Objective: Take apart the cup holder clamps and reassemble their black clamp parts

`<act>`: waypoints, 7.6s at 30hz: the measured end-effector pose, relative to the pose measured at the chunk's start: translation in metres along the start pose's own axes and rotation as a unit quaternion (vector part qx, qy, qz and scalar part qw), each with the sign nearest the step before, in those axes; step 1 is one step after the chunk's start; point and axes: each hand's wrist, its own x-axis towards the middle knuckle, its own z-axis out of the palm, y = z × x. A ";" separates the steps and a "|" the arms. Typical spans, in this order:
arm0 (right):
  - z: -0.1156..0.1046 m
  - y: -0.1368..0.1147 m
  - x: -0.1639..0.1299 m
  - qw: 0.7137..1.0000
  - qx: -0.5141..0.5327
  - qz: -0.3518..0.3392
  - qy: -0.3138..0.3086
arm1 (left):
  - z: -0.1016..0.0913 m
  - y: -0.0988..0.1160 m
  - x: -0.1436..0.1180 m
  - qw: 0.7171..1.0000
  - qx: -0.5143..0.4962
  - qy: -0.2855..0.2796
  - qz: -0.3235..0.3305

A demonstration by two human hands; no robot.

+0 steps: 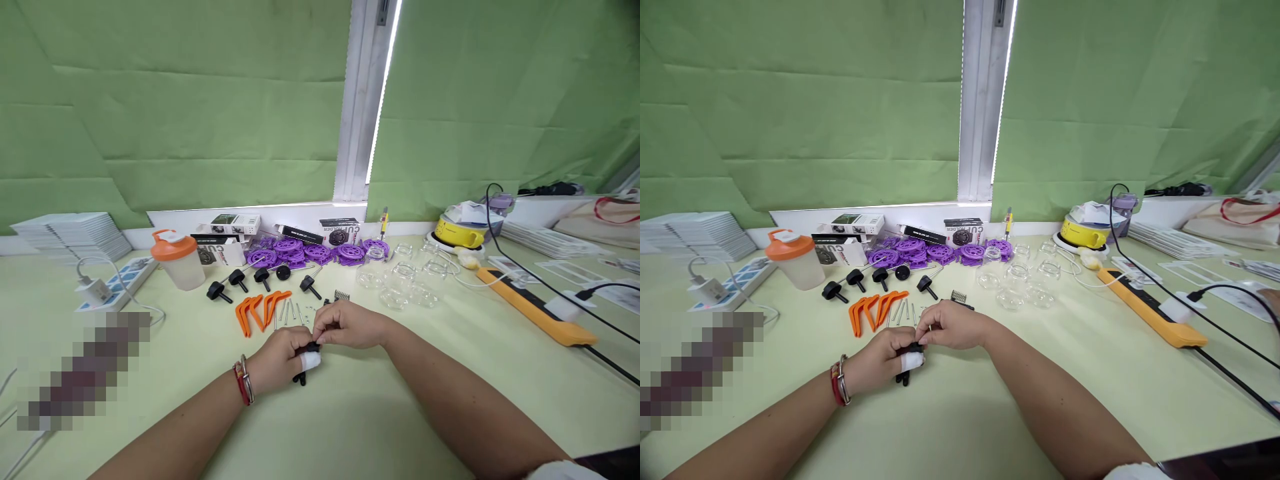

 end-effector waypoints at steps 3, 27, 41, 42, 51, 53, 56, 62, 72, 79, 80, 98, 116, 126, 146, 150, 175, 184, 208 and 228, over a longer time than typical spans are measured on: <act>0.000 0.000 0.000 1.000 0.003 0.001 -0.002 | 0.000 0.000 0.000 1.000 0.001 0.000 -0.002; -0.025 0.051 0.000 0.932 -0.011 0.173 0.317 | -0.003 0.002 0.000 1.000 -0.020 -0.007 -0.005; -0.033 0.099 -0.004 0.917 -0.197 0.246 0.246 | -0.002 -0.002 0.000 0.999 -0.034 -0.016 -0.008; -0.033 0.099 -0.004 0.915 -0.201 0.248 0.246 | -0.002 -0.002 0.000 0.999 -0.036 -0.015 -0.010; -0.033 0.095 -0.003 0.904 -0.224 0.270 0.245 | -0.002 -0.002 0.000 0.999 -0.038 -0.016 -0.015; -0.033 0.094 -0.002 0.900 -0.227 0.277 0.247 | -0.002 -0.001 0.000 0.999 -0.036 -0.016 -0.014; -0.032 0.093 -0.001 0.895 -0.229 0.288 0.251 | -0.002 -0.001 0.000 0.999 -0.036 -0.011 -0.012; -0.033 0.093 -0.001 0.886 -0.228 0.305 0.263 | -0.002 -0.003 0.001 0.999 -0.039 -0.014 -0.010; -0.035 0.096 -0.004 0.879 -0.227 0.321 0.268 | -0.002 -0.004 0.001 0.999 -0.032 -0.017 -0.012; -0.035 0.098 -0.006 0.885 -0.231 0.318 0.248 | -0.002 -0.003 0.001 0.999 -0.030 -0.017 -0.009; -0.035 0.099 -0.006 0.885 -0.233 0.318 0.246 | -0.002 -0.003 0.001 0.999 -0.030 -0.017 -0.009; -0.035 0.099 -0.008 0.861 -0.265 0.345 0.265 | -0.004 0.002 0.000 1.000 -0.023 -0.018 -0.006; -0.018 -0.016 -0.006 0.990 0.108 0.039 0.077 | -0.002 -0.001 0.001 1.000 -0.011 -0.012 0.012; -0.009 -0.018 -0.004 0.994 0.071 0.060 0.054 | -0.003 0.000 0.001 1.000 -0.006 -0.013 0.013; -0.013 -0.021 -0.010 0.997 -0.075 0.018 0.023 | -0.003 0.000 0.001 1.000 -0.001 -0.017 0.016; -0.017 -0.024 -0.013 0.997 -0.079 0.014 -0.013 | -0.003 0.001 0.000 1.000 -0.008 -0.016 0.013; -0.001 -0.014 -0.002 0.993 0.082 0.075 0.026 | -0.003 0.001 0.001 1.000 -0.005 -0.008 0.015; -0.001 -0.015 -0.004 0.998 0.008 0.040 0.045 | -0.002 -0.002 0.001 1.000 -0.021 -0.010 0.016; 0.003 -0.005 -0.003 0.999 -0.029 -0.016 0.039 | -0.002 -0.004 0.000 0.999 -0.035 -0.011 0.001; 0.003 -0.001 -0.001 0.995 -0.027 -0.087 0.031 | -0.002 -0.004 0.001 1.000 -0.021 -0.018 0.003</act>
